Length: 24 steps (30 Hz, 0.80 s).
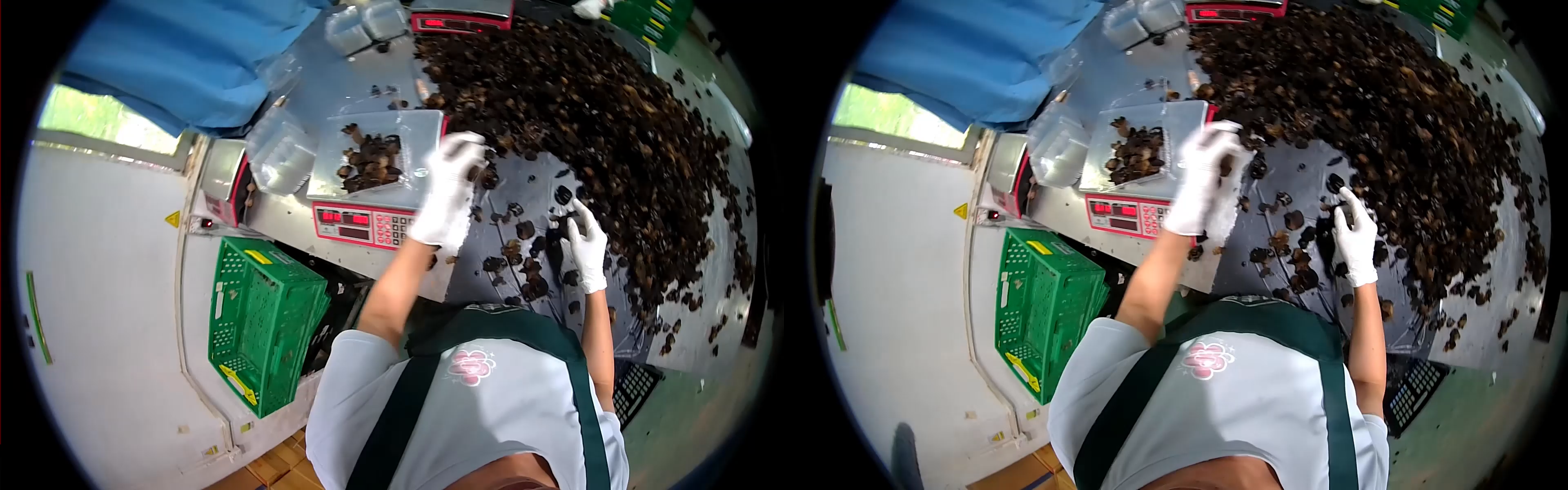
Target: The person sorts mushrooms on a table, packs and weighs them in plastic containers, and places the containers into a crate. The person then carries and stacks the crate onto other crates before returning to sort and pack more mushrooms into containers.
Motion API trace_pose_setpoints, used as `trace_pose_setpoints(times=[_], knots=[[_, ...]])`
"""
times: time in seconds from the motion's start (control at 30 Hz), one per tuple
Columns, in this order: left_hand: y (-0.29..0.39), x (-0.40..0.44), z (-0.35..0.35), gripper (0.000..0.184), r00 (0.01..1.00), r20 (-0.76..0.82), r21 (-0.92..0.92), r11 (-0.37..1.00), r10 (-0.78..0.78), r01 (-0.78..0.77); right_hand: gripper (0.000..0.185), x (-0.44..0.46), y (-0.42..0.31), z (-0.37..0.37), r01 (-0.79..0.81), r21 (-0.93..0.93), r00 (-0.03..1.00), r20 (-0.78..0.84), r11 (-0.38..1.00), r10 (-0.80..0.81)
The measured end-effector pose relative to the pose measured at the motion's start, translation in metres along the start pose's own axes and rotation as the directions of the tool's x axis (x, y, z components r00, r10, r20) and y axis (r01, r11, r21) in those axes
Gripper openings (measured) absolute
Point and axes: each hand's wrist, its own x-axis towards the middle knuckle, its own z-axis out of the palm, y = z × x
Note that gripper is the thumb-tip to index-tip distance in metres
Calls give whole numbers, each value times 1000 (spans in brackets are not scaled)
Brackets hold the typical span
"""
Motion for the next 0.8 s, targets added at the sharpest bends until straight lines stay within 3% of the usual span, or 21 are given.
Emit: trace_pose_setpoints(times=[0.07, 0.1, 0.13, 0.2, 0.23, 0.3, 0.37, 0.47, 0.53, 0.57, 0.67, 0.7, 0.73, 0.8], knots=[[11, 14, -52, 14, 936, -216, 328, 923, 279, -199, 36, -15, 13, -7, -38, -16, 999, 0, 999, 38], [32, 12, -63, 15, 901, -314, 319, 927, 299, -196, 35, -20, 13, -12, -77, -13, 997, 19, 997, 77], [10, 27, -107, 17, 773, -225, 667, 672, 593, -321, 35, -25, 14, -16, -117, -39, 992, 40, 992, 118], [-7, 41, -164, 27, 758, -161, 819, 514, 632, -255, 33, -34, 23, -20, -114, -92, 993, 19, 989, 116], [-8, 41, -180, 38, 851, -80, 911, 384, 519, -149, 33, -37, 31, -19, -102, -75, 995, 15, 992, 103], [-8, 37, -184, 50, 914, -91, 952, 302, 396, -36, 33, -40, 34, -19, -140, -71, 989, 31, 988, 143], [-8, 29, -165, 59, 874, -136, 975, 221, 466, 34, 30, -40, 32, -19, -126, -99, 991, 30, 987, 130], [4, 17, -119, 50, 765, 28, 983, 123, 644, -139, 28, -33, 26, -15, -96, -152, 993, 52, 984, 105], [-2, 5, -75, 34, 734, 69, 886, 297, 676, -357, 28, -24, 24, -9, -64, -193, 996, 50, 979, 75], [-19, 6, -64, 33, 726, 166, 792, 349, 667, -501, 27, -17, 23, -6, -33, -232, 998, 50, 972, 46], [-77, -11, -19, 40, 916, 270, 763, 514, 298, -392, 31, 9, 19, 9, 94, -359, 995, 53, 929, -80], [-95, -9, -11, 49, 949, 276, 865, 392, 151, -314, 34, 18, 20, 16, 120, -408, 993, 63, 905, -104], [-113, -6, -6, 57, 972, 227, 889, 394, 60, -232, 36, 25, 21, 23, 148, -464, 989, 64, 874, -134], [-112, -3, 7, 57, 966, 226, 954, 228, -127, -193, 36, 39, 34, 37, 211, -572, 977, 111, 793, -179]])
